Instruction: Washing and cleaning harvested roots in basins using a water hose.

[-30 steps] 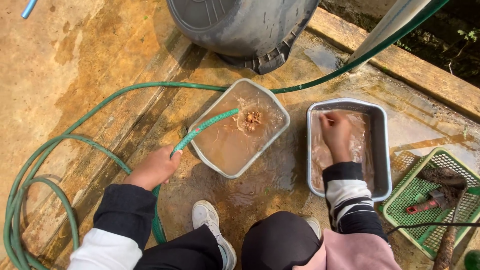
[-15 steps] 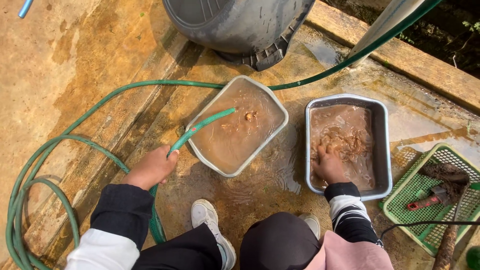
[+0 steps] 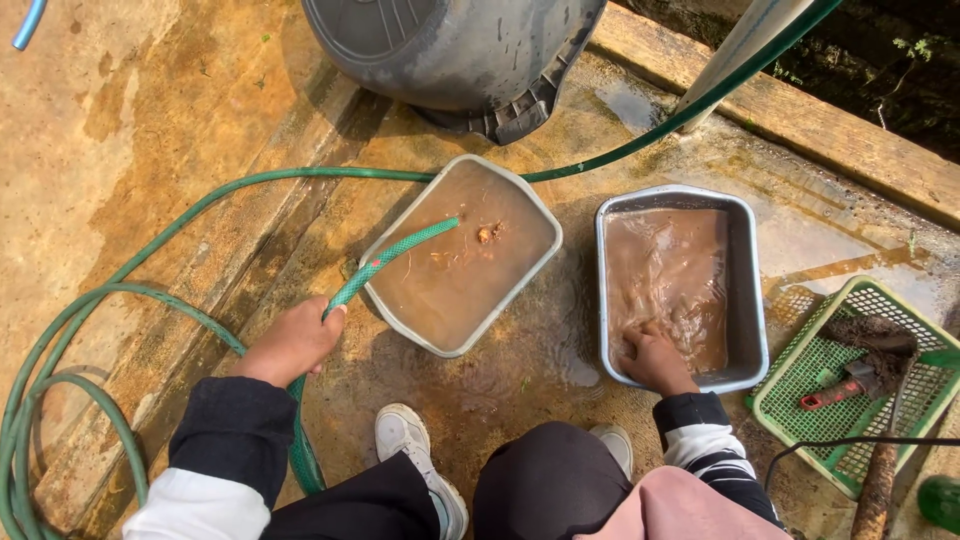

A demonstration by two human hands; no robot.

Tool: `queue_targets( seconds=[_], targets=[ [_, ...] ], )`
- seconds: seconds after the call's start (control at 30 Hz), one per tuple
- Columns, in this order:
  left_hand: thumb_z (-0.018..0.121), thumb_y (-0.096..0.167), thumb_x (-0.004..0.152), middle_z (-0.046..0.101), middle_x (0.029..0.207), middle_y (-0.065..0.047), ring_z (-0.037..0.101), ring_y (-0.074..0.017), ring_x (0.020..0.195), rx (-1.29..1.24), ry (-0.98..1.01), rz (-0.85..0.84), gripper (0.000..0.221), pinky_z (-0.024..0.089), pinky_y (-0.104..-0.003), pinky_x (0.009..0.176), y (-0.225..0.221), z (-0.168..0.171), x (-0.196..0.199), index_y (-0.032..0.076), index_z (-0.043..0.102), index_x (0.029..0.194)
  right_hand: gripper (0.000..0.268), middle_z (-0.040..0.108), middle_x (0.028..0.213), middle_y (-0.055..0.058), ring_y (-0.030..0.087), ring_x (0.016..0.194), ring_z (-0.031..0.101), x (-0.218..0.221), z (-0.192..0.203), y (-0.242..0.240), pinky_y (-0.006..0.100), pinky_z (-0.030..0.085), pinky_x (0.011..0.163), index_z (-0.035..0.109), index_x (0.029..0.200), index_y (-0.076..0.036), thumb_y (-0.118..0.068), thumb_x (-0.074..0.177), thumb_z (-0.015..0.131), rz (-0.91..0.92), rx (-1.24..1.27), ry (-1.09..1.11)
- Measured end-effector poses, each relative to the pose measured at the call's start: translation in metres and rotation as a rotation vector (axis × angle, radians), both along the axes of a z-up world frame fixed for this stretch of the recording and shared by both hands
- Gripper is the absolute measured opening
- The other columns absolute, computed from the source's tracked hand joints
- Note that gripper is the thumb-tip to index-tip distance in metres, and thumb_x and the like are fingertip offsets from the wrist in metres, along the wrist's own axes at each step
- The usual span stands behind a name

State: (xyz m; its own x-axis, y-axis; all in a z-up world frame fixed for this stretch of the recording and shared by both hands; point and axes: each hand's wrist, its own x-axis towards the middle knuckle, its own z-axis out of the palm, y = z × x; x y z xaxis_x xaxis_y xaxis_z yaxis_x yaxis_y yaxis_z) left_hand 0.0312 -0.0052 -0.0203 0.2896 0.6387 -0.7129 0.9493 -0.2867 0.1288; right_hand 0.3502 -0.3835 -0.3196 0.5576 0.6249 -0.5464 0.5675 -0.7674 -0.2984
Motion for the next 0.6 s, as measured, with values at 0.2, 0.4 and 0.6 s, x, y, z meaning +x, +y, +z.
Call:
queue_targets(
  seconds=[0.2, 0.4, 0.6],
  targets=[
    [0.037, 0.039, 0.107, 0.057, 0.065, -0.006, 0.057, -0.0163, 0.051, 0.006, -0.02, -0.014, 0.041, 0.053, -0.04, 0.057, 0.0, -0.001, -0.002, 0.004, 0.059, 0.107, 0.066, 0.064, 0.131, 0.017, 0.03, 0.111, 0.069, 0.0, -0.006, 0.013, 0.042, 0.053, 0.103, 0.058, 0.144, -0.024, -0.034, 0.083, 0.079, -0.056, 0.055, 0.051],
    [0.038, 0.038, 0.107, 0.053, 0.065, -0.004, 0.056, -0.0165, 0.051, -0.011, -0.018, -0.007, 0.039, 0.053, -0.04, 0.056, 0.001, -0.001, 0.0, 0.006, 0.059, 0.108, 0.065, 0.077, 0.111, 0.016, 0.025, 0.082, 0.078, 0.012, -0.011, 0.008, 0.043, 0.064, 0.083, 0.053, 0.149, -0.029, -0.028, 0.087, 0.072, -0.384, 0.061, 0.474],
    [0.038, 0.039, 0.107, 0.052, 0.065, -0.006, 0.052, -0.0178, 0.05, -0.026, -0.037, 0.002, 0.04, 0.049, -0.04, 0.056, -0.003, 0.005, 0.003, 0.005, 0.06, 0.109, 0.054, 0.075, 0.106, 0.017, 0.021, 0.073, 0.075, 0.013, 0.01, 0.014, 0.035, 0.063, 0.07, 0.058, 0.145, -0.023, -0.026, 0.092, 0.07, -0.467, 0.111, 0.561]
  ],
)
